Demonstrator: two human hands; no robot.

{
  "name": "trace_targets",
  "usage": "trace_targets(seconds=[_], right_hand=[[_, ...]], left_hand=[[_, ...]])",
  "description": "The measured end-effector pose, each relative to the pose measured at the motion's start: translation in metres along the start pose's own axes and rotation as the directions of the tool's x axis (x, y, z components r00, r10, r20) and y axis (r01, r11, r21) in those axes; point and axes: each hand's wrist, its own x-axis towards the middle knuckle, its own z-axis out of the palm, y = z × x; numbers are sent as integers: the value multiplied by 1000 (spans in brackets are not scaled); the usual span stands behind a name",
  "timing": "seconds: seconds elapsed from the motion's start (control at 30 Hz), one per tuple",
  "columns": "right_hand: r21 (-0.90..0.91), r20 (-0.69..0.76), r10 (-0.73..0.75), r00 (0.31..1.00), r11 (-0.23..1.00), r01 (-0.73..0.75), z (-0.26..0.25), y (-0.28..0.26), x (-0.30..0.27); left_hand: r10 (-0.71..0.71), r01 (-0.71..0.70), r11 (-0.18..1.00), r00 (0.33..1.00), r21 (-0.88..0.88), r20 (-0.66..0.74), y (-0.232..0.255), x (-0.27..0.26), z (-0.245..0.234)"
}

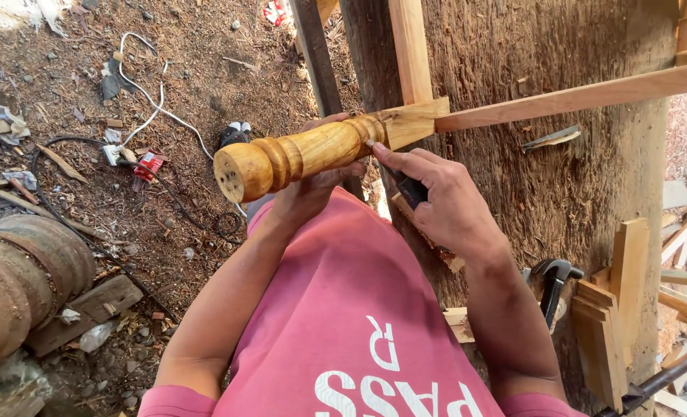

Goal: The person carves a wooden table leg using a chisel and a hammer. They hold the leg with one hand while striking the chisel with the other to shape the wood. The person also uses a power tool to smooth the surface of the leg.

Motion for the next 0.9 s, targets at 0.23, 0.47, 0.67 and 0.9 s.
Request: trace_targets(seconds=[0.23, 0.47, 0.67, 0.9], right_hand=[[-80, -21, -16, 1000, 997, 15, 5, -4, 1], [-274, 18, -2, 1000, 962, 7, 9, 4, -8], [-378, 28, 44, 999, 926, -30, 5, -5, -6], [-430, 18, 17, 1000, 903, -7, 8, -10, -4]], left_hand=[[-39, 39, 999, 999, -28, -14, -1, -2, -3], [-38, 37, 998, 999, -48, -11, 6, -2, -3], [-36, 39, 993, 999, -111, 29, 21, 1, -1], [-28, 28, 993, 1000, -110, 8, 11, -1, 2]])
